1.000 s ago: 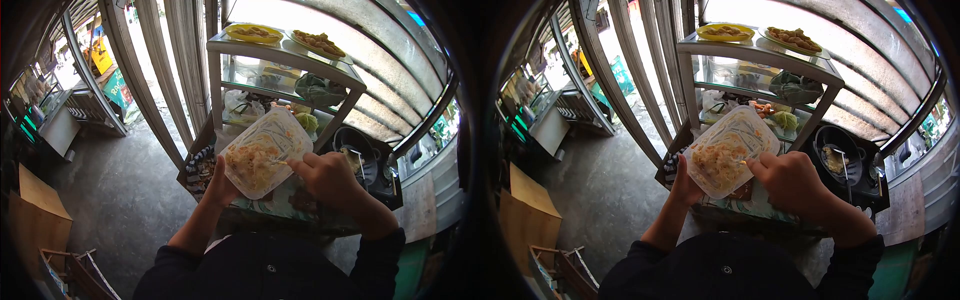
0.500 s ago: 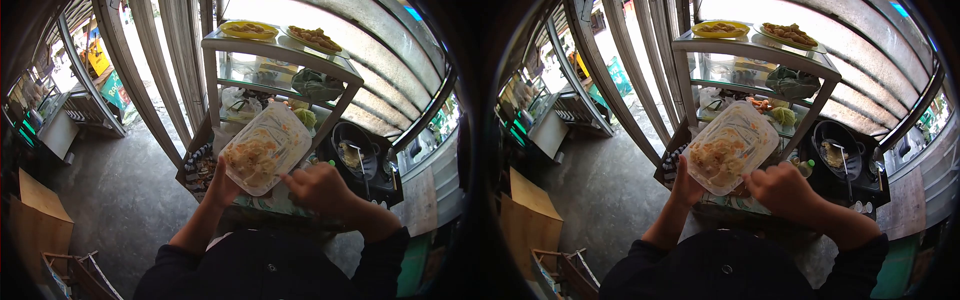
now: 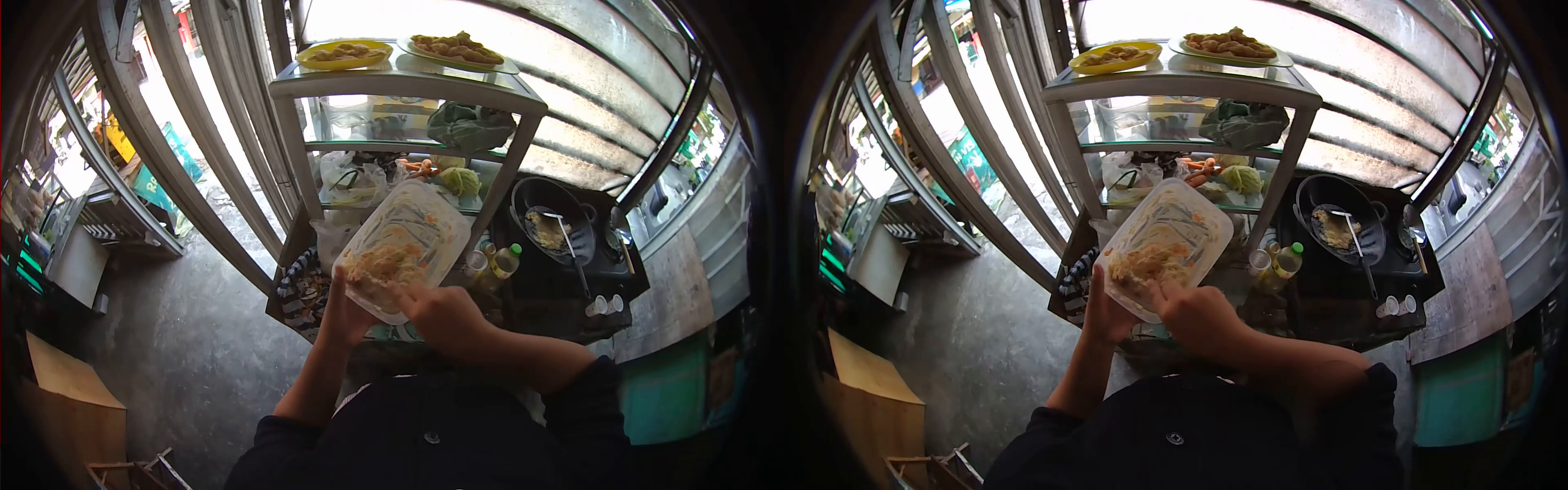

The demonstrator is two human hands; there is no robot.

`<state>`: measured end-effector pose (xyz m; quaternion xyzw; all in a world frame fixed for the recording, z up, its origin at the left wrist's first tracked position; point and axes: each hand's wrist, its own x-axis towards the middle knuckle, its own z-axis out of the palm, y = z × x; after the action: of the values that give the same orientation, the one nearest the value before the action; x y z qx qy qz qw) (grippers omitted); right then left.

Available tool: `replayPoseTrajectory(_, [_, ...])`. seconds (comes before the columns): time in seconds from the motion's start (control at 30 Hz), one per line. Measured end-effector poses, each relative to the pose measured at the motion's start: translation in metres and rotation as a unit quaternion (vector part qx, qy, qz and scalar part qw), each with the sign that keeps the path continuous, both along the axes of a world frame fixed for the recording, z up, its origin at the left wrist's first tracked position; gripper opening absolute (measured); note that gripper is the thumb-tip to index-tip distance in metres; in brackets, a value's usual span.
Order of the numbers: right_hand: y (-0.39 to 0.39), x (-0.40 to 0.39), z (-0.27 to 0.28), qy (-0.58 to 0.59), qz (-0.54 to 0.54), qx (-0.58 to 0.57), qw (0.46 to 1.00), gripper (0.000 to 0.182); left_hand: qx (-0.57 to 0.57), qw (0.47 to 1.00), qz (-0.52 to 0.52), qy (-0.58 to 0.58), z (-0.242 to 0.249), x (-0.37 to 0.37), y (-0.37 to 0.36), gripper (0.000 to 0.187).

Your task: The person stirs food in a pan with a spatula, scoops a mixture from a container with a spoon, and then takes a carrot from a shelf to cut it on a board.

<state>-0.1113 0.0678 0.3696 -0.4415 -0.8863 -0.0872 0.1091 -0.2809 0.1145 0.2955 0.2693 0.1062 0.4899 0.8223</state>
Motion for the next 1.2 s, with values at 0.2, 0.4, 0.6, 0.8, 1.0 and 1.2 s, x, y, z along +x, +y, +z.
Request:
replayPoseTrajectory(0.2, [0.006,0.047,0.016,0.007,0.017,-0.005,1.0,0.035,-0.004,1.0,0.018,0.014,-0.005,-0.009,0.008,0.073])
replayPoseTrajectory(0.4, [0.028,0.072,0.037,-0.012,-0.133,0.101,0.986,0.033,0.021,0.995,0.025,0.098,-0.015,-0.006,0.008,0.074])
replayPoseTrajectory(0.6, [0.033,0.086,-0.002,-0.092,-0.076,0.047,0.992,0.037,-0.01,0.993,0.049,0.106,-0.02,-0.01,0.013,0.083])
replayPoseTrajectory(0.8, [0.022,0.053,-0.01,0.003,-0.116,-0.187,0.975,0.037,-0.026,0.979,0.099,0.176,-0.027,-0.001,0.015,0.078])
replayPoseTrajectory(1.0, [0.032,0.048,-0.04,0.145,-0.053,-0.298,0.942,0.033,0.002,0.973,0.163,0.163,-0.04,0.013,0.016,0.077])
replayPoseTrajectory(1.2, [0.037,0.041,-0.044,0.418,-0.248,-0.623,0.612,0.028,0.061,0.951,0.226,0.202,-0.051,0.017,0.017,0.079])
